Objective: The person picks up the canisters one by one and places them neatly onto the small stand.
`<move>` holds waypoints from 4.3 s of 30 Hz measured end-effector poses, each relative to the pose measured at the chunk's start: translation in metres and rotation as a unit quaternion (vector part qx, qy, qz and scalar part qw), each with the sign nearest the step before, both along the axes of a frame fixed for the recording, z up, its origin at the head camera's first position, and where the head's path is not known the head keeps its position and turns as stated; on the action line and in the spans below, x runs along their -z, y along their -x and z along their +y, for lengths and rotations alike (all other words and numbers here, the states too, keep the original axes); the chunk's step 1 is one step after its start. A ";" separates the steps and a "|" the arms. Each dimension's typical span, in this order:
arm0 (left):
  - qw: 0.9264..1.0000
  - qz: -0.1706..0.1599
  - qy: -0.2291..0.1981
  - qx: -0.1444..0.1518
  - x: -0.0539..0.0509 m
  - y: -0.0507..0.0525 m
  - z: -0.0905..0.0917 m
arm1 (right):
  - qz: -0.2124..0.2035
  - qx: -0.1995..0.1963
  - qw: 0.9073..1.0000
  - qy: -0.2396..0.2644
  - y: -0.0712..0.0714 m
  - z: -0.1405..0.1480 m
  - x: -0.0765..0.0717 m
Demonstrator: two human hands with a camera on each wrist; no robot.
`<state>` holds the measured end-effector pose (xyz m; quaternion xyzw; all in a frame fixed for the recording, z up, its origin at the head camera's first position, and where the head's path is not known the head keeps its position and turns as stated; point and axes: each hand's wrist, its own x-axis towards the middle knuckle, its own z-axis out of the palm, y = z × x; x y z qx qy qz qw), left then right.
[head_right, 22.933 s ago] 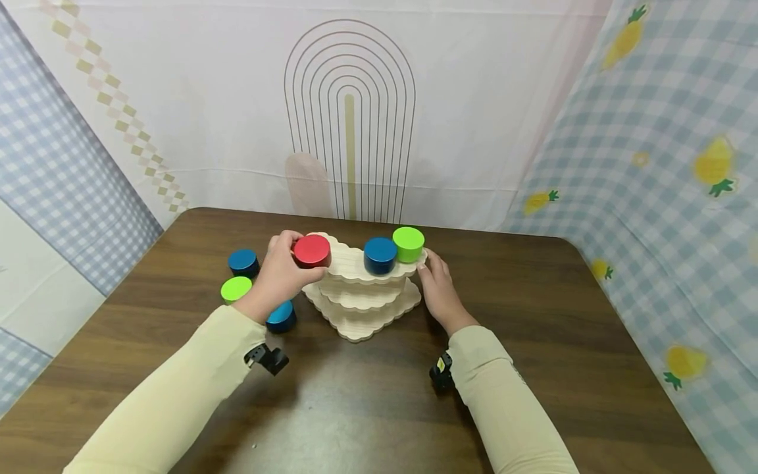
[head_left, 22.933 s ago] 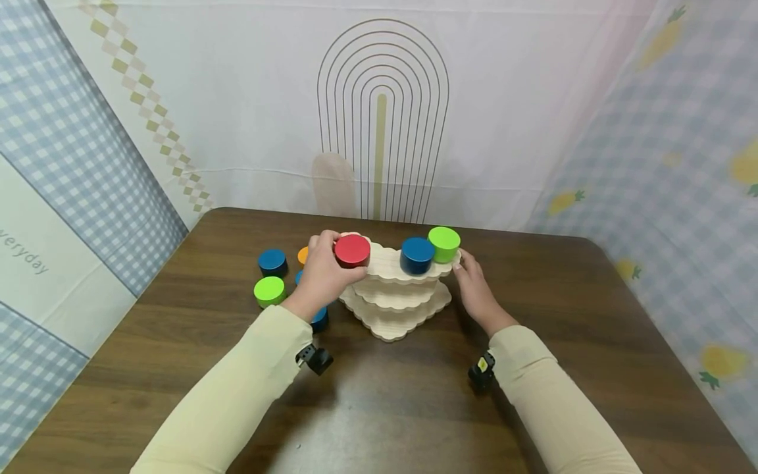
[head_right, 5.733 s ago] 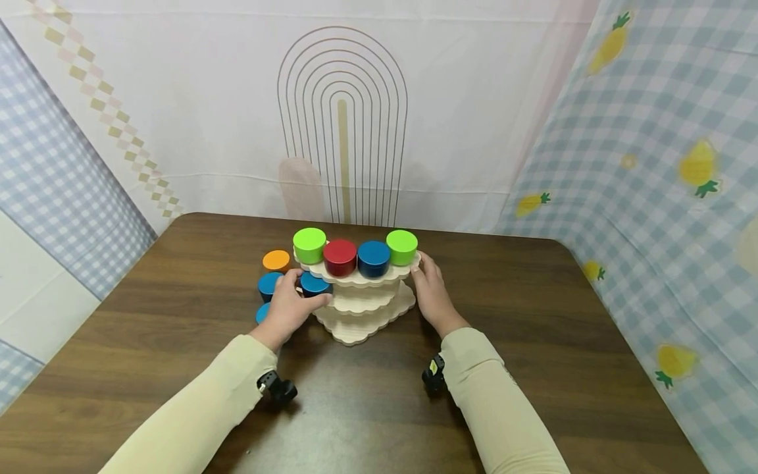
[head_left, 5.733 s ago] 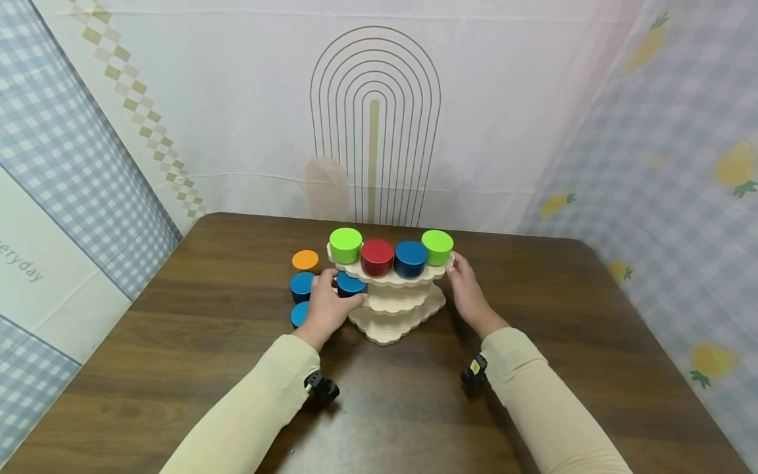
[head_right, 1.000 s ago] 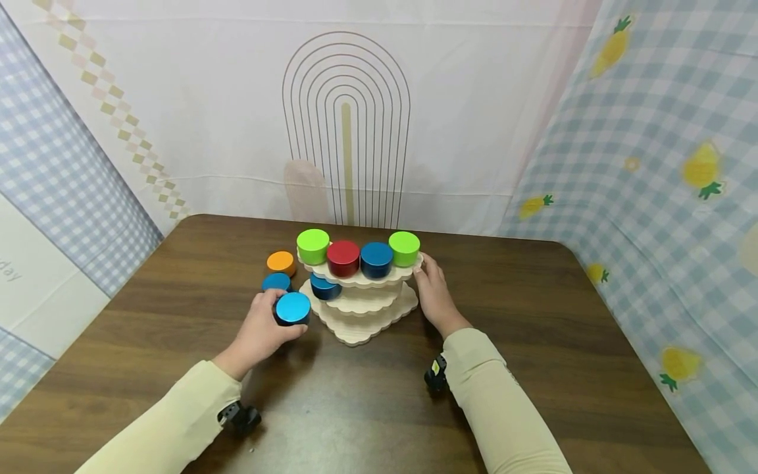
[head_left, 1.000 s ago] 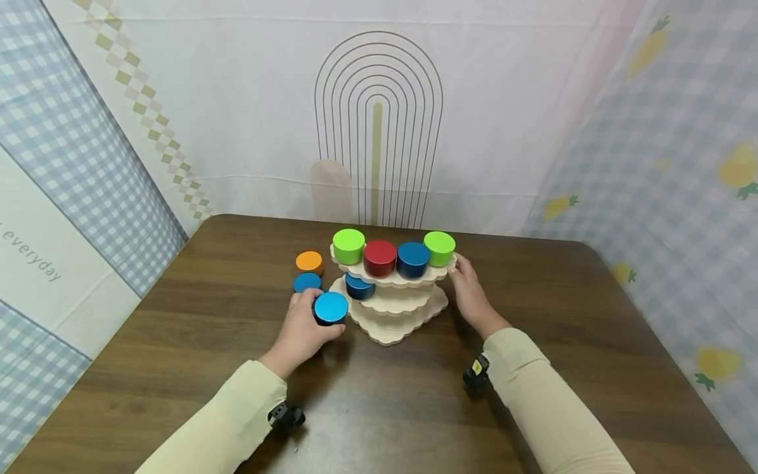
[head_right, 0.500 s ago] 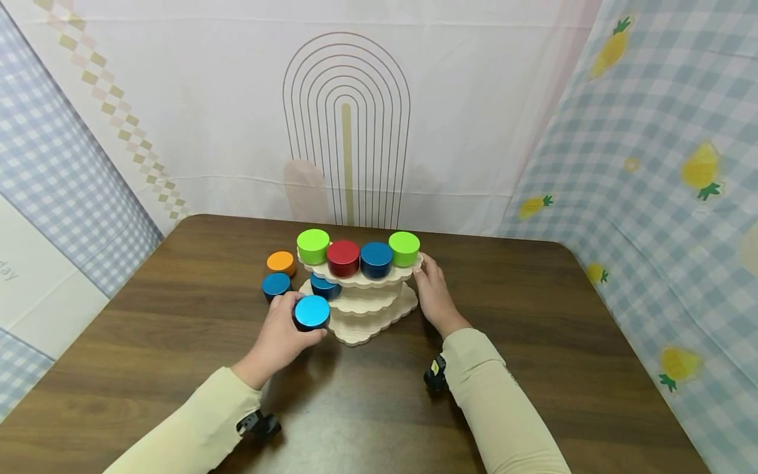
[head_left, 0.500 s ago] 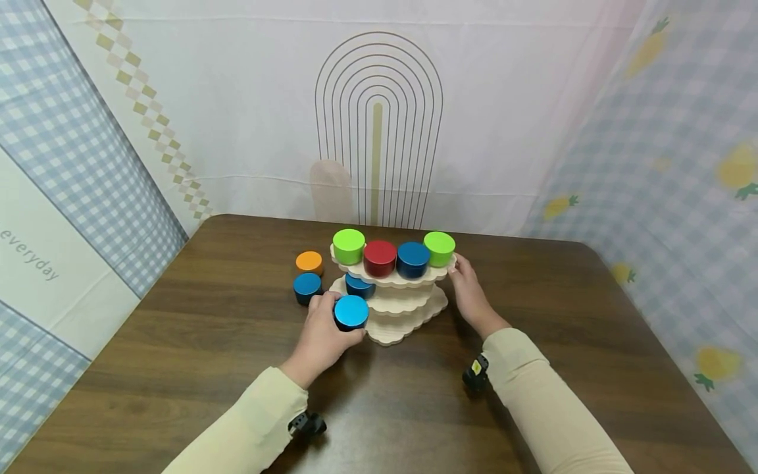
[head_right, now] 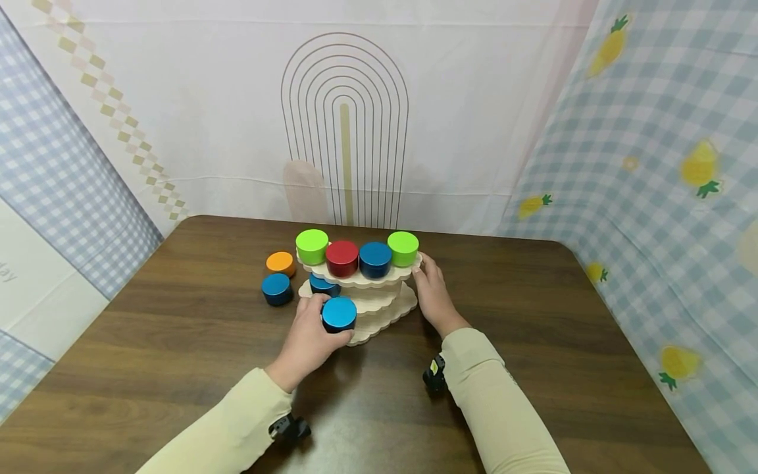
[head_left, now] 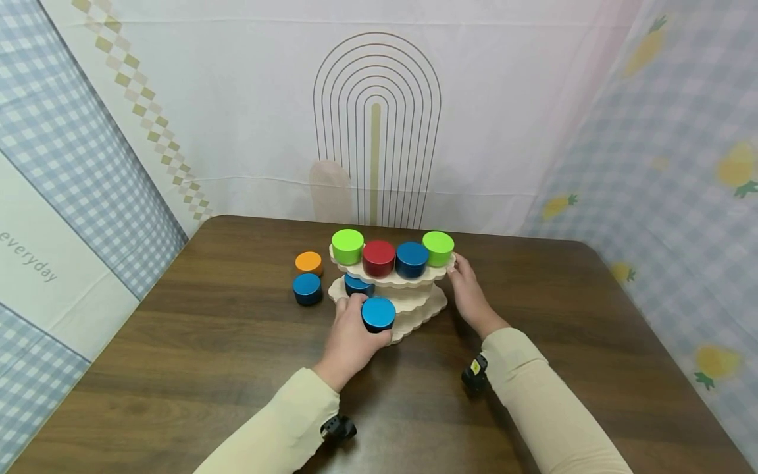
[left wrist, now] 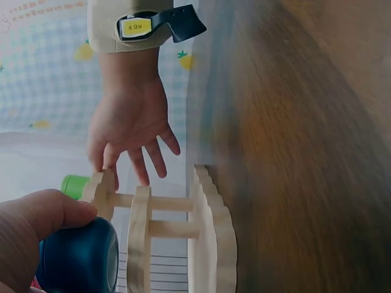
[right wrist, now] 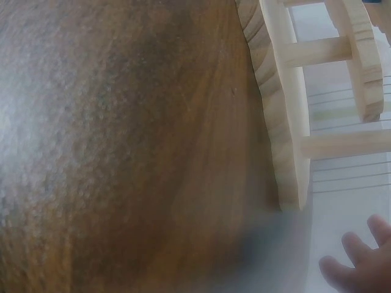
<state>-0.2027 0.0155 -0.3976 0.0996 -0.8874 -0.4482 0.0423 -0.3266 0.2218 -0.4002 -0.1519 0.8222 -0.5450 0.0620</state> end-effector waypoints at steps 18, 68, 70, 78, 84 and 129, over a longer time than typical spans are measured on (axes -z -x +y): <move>0.999 0.013 0.037 -0.018 -0.001 0.012 0.026 | 0.020 0.003 1.000 -0.006 0.008 0.003 0.015; 0.994 0.070 0.024 -0.076 0.006 0.020 0.047 | -0.009 -0.007 1.000 -0.008 -0.011 -0.002 -0.014; 0.994 0.072 0.024 -0.077 0.006 0.021 0.048 | -0.011 -0.005 1.000 -0.008 -0.005 -0.001 -0.006; 0.994 0.073 0.028 -0.075 0.006 0.023 0.051 | 0.007 0.006 1.000 -0.014 0.007 0.003 0.015; 0.993 0.087 0.033 -0.077 0.008 0.026 0.055 | 0.013 0.007 1.000 -0.016 0.007 0.003 0.015; 0.985 0.143 0.067 -0.065 -0.008 -0.003 0.003 | 0.023 0.003 1.000 -0.011 0.009 0.004 0.017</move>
